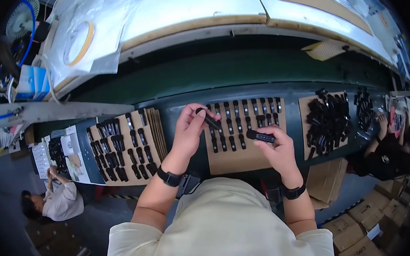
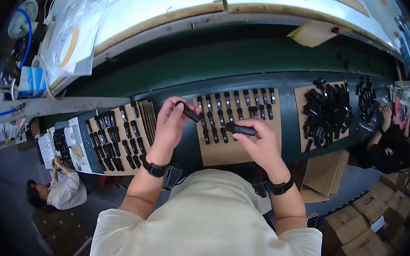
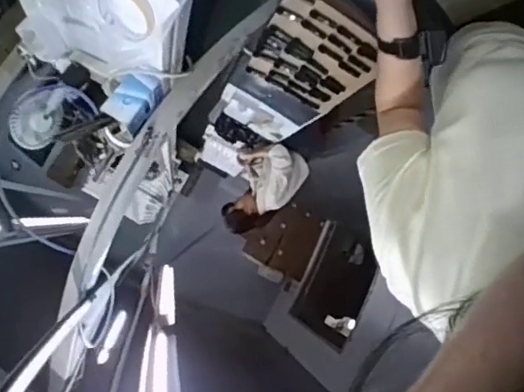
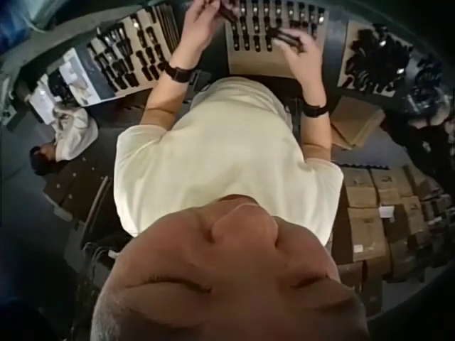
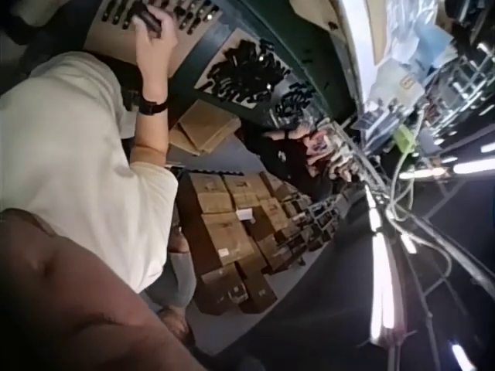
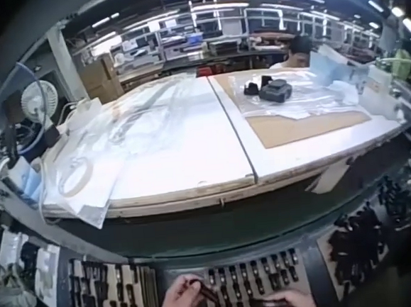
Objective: The person picks up a microphone from a pile, turns it over by hand, and places it onto a cardboard sheet, repeating the process to arrange them in rows.
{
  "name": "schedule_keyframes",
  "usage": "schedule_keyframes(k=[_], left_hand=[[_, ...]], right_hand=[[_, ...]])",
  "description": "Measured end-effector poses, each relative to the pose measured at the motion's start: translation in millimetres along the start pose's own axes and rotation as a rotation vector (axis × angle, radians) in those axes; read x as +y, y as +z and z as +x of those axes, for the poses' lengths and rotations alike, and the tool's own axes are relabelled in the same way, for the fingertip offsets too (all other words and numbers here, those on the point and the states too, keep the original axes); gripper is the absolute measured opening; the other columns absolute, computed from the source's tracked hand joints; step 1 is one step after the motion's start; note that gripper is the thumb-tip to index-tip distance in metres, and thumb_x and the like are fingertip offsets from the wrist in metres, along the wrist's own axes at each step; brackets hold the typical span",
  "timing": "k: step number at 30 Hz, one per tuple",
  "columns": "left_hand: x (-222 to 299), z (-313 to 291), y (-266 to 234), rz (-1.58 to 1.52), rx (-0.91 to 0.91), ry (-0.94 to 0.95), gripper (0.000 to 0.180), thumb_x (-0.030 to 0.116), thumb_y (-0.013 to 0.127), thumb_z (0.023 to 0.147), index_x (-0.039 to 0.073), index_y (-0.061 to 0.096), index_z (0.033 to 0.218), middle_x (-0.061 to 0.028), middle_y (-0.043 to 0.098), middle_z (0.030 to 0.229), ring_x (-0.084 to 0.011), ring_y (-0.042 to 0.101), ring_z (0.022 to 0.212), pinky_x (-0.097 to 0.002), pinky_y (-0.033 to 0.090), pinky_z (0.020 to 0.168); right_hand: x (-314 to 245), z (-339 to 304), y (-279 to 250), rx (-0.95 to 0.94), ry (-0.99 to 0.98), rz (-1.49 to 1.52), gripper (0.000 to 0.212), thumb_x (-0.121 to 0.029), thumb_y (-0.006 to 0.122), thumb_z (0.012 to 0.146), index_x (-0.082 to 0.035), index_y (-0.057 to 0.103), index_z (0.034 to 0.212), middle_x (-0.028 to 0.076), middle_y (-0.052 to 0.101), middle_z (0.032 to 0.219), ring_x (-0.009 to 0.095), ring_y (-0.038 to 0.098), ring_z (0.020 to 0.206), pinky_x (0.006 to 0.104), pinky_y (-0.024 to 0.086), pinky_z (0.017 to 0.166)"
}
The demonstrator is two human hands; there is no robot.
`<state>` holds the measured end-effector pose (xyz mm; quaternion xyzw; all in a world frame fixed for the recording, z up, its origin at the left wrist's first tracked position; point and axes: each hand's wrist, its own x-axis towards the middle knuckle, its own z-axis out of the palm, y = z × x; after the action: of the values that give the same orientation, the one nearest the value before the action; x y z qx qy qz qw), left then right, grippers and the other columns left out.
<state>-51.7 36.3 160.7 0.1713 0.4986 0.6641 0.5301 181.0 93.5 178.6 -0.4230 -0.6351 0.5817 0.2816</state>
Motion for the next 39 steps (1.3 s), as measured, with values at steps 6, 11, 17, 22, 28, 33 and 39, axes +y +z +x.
schedule_keyframes(k=[6,11,17,22,28,33,39], left_hand=[[21,-65,-11,0.038,-0.273,-0.054,0.009,0.011,0.051,0.095,0.003,0.052,0.1,-0.0043,0.055,0.083,-0.013,0.052,0.074,-0.0269,0.045,0.068],[39,-105,-2,0.417,-0.443,0.136,0.014,0.015,0.055,0.094,0.002,0.055,0.098,-0.003,0.055,0.083,-0.0099,0.051,0.074,-0.0235,0.043,0.067],[43,-127,0,0.499,-0.539,0.197,0.019,0.019,0.06,0.093,0.001,0.057,0.097,-0.0017,0.055,0.083,-0.0083,0.048,0.072,-0.0221,0.04,0.066],[44,-130,2,0.578,-0.587,0.281,0.017,0.015,0.066,0.088,0.001,0.059,0.095,-0.0021,0.056,0.083,-0.0086,0.048,0.07,-0.0224,0.04,0.064],[51,-131,11,0.614,-0.498,0.353,0.013,0.007,0.07,0.082,0.002,0.061,0.091,-0.003,0.056,0.084,-0.0095,0.048,0.07,-0.0226,0.04,0.065],[41,-123,11,0.631,-0.496,0.342,0.023,0.003,0.067,0.082,0.001,0.055,0.102,-0.0034,0.056,0.089,-0.0089,0.048,0.074,-0.0219,0.04,0.067],[22,-106,-12,0.415,-0.395,0.112,0.034,0.0,0.061,0.085,0.001,0.044,0.114,-0.0049,0.056,0.094,-0.0089,0.048,0.078,-0.0234,0.042,0.07]], right_hand=[[-45,-40,25,-0.085,-0.369,-0.155,0.031,0.005,0.074,0.072,-0.001,0.065,0.102,0.008,0.062,0.09,0.017,0.059,0.078,0.0259,0.047,0.07],[-64,-67,39,-0.085,-0.507,-0.169,0.03,0.005,0.074,0.071,-0.001,0.066,0.099,0.009,0.061,0.085,0.019,0.059,0.074,0.0272,0.046,0.065],[-71,-87,45,-0.08,-0.523,-0.168,0.03,0.005,0.074,0.071,-0.002,0.067,0.1,0.008,0.06,0.084,0.018,0.058,0.073,0.0276,0.046,0.063],[-71,-90,46,-0.057,-0.602,-0.223,0.03,0.004,0.073,0.072,-0.003,0.067,0.101,0.008,0.06,0.086,0.017,0.058,0.073,0.0267,0.045,0.063],[-86,-93,42,-0.049,-0.437,-0.24,0.026,0.002,0.07,0.076,-0.002,0.066,0.101,0.007,0.059,0.089,0.016,0.055,0.072,0.0252,0.044,0.062],[-61,-81,32,-0.132,-0.353,-0.283,0.024,0.0,0.068,0.078,-0.002,0.065,0.102,0.007,0.059,0.09,0.013,0.054,0.071,0.0238,0.043,0.062],[68,-41,9,0.032,0.093,-0.377,0.018,-0.007,0.07,0.079,0.001,0.064,0.094,0.01,0.063,0.084,0.017,0.062,0.072,0.0292,0.05,0.066]])
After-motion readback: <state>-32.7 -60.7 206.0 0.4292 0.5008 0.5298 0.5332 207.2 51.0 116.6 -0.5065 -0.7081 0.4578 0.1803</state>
